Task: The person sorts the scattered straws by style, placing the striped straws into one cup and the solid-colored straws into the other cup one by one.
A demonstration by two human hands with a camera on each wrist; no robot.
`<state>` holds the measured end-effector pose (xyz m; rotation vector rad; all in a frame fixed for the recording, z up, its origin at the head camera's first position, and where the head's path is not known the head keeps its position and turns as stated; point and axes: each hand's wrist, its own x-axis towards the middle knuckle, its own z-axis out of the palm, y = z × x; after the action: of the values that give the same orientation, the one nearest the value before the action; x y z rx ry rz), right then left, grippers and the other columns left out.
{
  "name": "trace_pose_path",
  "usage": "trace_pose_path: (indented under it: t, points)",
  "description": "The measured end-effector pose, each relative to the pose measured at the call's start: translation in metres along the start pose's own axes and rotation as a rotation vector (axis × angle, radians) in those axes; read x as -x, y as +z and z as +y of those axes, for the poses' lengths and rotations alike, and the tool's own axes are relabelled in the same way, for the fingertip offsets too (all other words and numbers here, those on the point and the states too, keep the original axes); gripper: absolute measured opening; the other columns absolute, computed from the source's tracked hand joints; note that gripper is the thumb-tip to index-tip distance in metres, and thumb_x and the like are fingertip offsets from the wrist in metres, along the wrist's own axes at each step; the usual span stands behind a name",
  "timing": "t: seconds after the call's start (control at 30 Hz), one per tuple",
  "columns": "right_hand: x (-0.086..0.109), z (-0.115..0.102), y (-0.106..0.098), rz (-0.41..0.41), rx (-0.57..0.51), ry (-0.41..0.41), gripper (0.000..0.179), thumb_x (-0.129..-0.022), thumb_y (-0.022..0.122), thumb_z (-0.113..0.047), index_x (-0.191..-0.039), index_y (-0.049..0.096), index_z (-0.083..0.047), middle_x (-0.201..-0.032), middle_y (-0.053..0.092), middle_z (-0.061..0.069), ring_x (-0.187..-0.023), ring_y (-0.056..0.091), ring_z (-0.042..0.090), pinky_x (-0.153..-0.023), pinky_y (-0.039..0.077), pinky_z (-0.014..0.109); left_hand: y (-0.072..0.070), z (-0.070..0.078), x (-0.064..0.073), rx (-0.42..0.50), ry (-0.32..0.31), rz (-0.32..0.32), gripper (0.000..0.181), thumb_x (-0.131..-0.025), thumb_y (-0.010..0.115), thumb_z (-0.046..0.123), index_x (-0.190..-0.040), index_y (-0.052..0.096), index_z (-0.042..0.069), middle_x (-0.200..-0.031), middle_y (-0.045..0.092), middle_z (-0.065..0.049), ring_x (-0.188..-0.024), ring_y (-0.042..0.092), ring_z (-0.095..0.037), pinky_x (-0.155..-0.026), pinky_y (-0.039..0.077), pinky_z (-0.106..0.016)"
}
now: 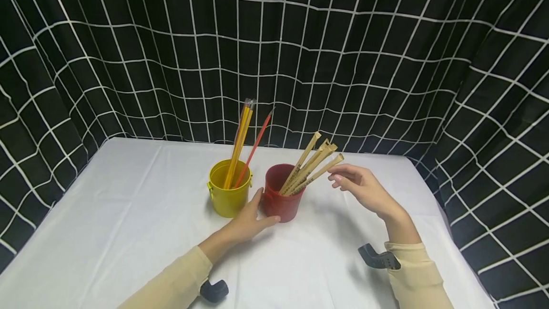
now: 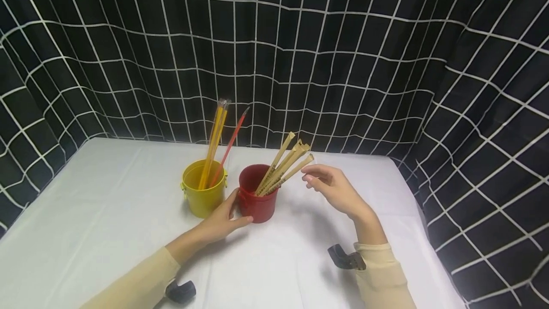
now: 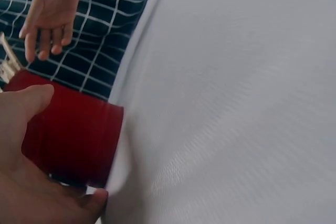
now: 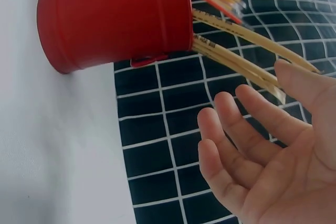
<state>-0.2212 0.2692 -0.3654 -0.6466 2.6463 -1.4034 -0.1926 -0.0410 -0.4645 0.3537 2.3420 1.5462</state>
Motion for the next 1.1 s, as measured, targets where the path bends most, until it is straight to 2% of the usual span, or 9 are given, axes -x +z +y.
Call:
trace_pose_path:
  t: [0.2, 0.4, 0.53, 0.77, 0.83, 0.93, 1.03, 1.1]
  points:
    - [0.002, 0.001, -0.003, 0.016, 0.020, 0.012, 0.034, -0.105, 0.053, -0.016, -0.132, 0.059, 0.005, -0.128, 0.065, 0.027, -0.100, 0.067, 0.001, -0.089, 0.056, 0.023, -0.009, 0.001, 0.022, -0.042, 0.036, 0.015, 0.083, -0.096, 0.067, 0.039, -0.161, 0.023, 0.014, -0.166, 0.030, -0.014, -0.155, 0.026, -0.035, -0.126, 0.025, -0.058]
    - [0.007, 0.004, -0.007, 0.024, 0.052, 0.024, 0.036, -0.105, 0.052, -0.017, -0.133, 0.058, 0.005, -0.129, 0.065, 0.027, -0.099, 0.066, -0.003, -0.089, 0.055, 0.019, -0.016, 0.001, 0.037, -0.069, 0.063, 0.031, 0.069, -0.097, 0.067, 0.036, -0.155, 0.036, 0.018, -0.161, 0.039, -0.015, -0.150, 0.036, -0.037, -0.123, 0.029, -0.060]
    - [0.009, 0.006, -0.014, 0.059, 0.089, 0.019, 0.034, -0.105, 0.053, -0.015, -0.133, 0.059, 0.003, -0.130, 0.065, 0.027, -0.098, 0.063, -0.009, -0.089, 0.053, 0.015, -0.025, 0.004, 0.044, -0.080, 0.071, 0.039, 0.065, -0.098, 0.065, 0.034, -0.154, 0.040, 0.016, -0.159, 0.043, -0.013, -0.149, 0.039, -0.035, -0.123, 0.031, -0.057]
    - [0.010, 0.008, -0.022, 0.075, 0.141, 0.024, 0.036, -0.105, 0.053, -0.016, -0.135, 0.058, 0.003, -0.132, 0.064, 0.026, -0.098, 0.062, -0.011, -0.088, 0.052, 0.012, -0.042, 0.009, 0.058, -0.082, 0.119, 0.038, 0.056, -0.099, 0.064, 0.030, -0.149, 0.047, 0.011, -0.155, 0.049, -0.009, -0.145, 0.045, -0.033, -0.121, 0.036, -0.053]
    - [0.010, 0.009, -0.024, 0.086, 0.166, 0.036, 0.036, -0.105, 0.053, -0.017, -0.135, 0.058, 0.003, -0.133, 0.064, 0.025, -0.099, 0.063, -0.007, -0.088, 0.053, 0.014, -0.046, 0.013, 0.062, -0.083, 0.143, 0.035, 0.054, -0.099, 0.064, 0.029, -0.148, 0.048, 0.010, -0.152, 0.052, -0.010, -0.144, 0.047, -0.032, -0.120, 0.038, -0.054]
    - [0.009, 0.010, -0.025, 0.106, 0.201, 0.050, 0.036, -0.105, 0.054, -0.019, -0.135, 0.058, 0.002, -0.133, 0.065, 0.024, -0.103, 0.069, 0.009, -0.091, 0.056, 0.022, -0.052, 0.019, 0.067, -0.099, 0.173, 0.041, 0.051, -0.099, 0.064, 0.027, -0.146, 0.050, 0.010, -0.147, 0.057, -0.010, -0.140, 0.051, -0.030, -0.118, 0.040, -0.054]
    - [0.006, 0.013, -0.026, 0.123, 0.230, 0.049, 0.037, -0.105, 0.054, -0.020, -0.134, 0.059, 0.002, -0.129, 0.066, 0.024, -0.107, 0.070, 0.028, -0.091, 0.057, 0.031, -0.058, 0.024, 0.072, -0.113, 0.198, 0.069, 0.048, -0.099, 0.064, 0.025, -0.143, 0.053, 0.009, -0.143, 0.061, -0.010, -0.136, 0.054, -0.029, -0.115, 0.043, -0.053]
    - [0.004, 0.014, -0.027, 0.131, 0.241, 0.050, 0.037, -0.105, 0.054, -0.021, -0.134, 0.059, 0.003, -0.126, 0.067, 0.024, -0.107, 0.069, 0.035, -0.089, 0.057, 0.032, -0.063, 0.027, 0.075, -0.124, 0.213, 0.101, 0.046, -0.099, 0.064, 0.023, -0.141, 0.054, 0.008, -0.141, 0.063, -0.009, -0.133, 0.057, -0.028, -0.112, 0.046, -0.052]
